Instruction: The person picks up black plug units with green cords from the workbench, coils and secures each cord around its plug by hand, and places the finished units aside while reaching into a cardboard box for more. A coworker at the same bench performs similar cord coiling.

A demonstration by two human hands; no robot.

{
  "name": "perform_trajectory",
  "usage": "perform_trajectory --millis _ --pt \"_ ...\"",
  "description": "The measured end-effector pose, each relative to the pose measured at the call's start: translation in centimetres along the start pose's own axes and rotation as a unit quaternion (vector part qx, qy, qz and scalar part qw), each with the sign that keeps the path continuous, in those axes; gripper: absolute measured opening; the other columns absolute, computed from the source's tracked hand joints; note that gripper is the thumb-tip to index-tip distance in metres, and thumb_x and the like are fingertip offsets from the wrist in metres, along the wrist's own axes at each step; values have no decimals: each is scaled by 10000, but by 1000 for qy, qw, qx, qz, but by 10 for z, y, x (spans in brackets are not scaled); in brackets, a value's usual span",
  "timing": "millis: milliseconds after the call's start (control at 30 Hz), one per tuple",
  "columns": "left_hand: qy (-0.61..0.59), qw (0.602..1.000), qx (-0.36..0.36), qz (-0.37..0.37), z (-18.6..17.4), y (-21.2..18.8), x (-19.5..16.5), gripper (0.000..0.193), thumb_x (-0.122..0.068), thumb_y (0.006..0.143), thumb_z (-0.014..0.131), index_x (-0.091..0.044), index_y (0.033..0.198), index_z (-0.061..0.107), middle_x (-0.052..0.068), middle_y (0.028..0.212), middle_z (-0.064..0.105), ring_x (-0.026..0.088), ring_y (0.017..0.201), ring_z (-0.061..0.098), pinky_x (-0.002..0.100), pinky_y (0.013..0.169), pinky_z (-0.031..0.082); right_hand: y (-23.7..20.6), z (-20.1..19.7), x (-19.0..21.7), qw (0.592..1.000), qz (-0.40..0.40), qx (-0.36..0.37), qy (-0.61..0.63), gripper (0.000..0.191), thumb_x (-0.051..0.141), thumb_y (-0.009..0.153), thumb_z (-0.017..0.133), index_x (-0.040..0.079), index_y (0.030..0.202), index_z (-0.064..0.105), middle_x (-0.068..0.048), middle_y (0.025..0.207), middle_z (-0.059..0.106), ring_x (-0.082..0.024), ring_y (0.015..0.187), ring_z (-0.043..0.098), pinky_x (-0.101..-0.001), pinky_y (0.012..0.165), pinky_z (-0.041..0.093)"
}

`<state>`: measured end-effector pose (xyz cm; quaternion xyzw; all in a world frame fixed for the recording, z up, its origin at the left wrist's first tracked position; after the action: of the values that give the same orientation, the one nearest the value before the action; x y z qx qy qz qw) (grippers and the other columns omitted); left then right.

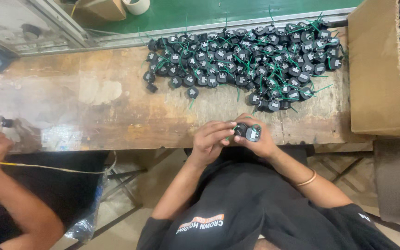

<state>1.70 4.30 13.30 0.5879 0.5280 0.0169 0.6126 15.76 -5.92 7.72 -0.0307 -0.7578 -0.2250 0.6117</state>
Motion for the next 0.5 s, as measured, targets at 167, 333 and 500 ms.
perform_trajectory --millis 167,333,500 --pt "-156 964 -71 -202 7 -11 28 299 -7 822 862 -75 917 587 78 997 734 218 952 699 332 866 569 3 17 7 998 -9 60 8 363 160 829 821 1 1103 644 -124 1060 648 -257 1011 627 -377 904 496" --pt "-47 989 -95 -108 -11 -17 20 207 -128 909 792 -75 918 593 83 1016 691 191 1013 675 315 893 545 -4 13 15 996 -37 71 -38 350 156 824 822 21 1093 644 -103 1065 656 -238 1006 646 -375 892 517" --pt "-25 922 -291 -254 -93 -8 102 175 -159 1020 732 -1 1083 689 91 979 616 167 842 548 287 752 460 -10 12 -11 963 97 20 252 438 168 870 796 55 1233 578 -105 1121 608 -234 1011 649 -375 750 619"
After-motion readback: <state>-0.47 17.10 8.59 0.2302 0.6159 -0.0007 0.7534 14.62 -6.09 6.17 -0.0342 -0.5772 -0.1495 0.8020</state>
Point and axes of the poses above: each hand's wrist, its own y-axis towards the middle knuckle, its own z-axis out of the palm, x = y × z, the point moved 7 cm from there along y, towards the middle knuckle
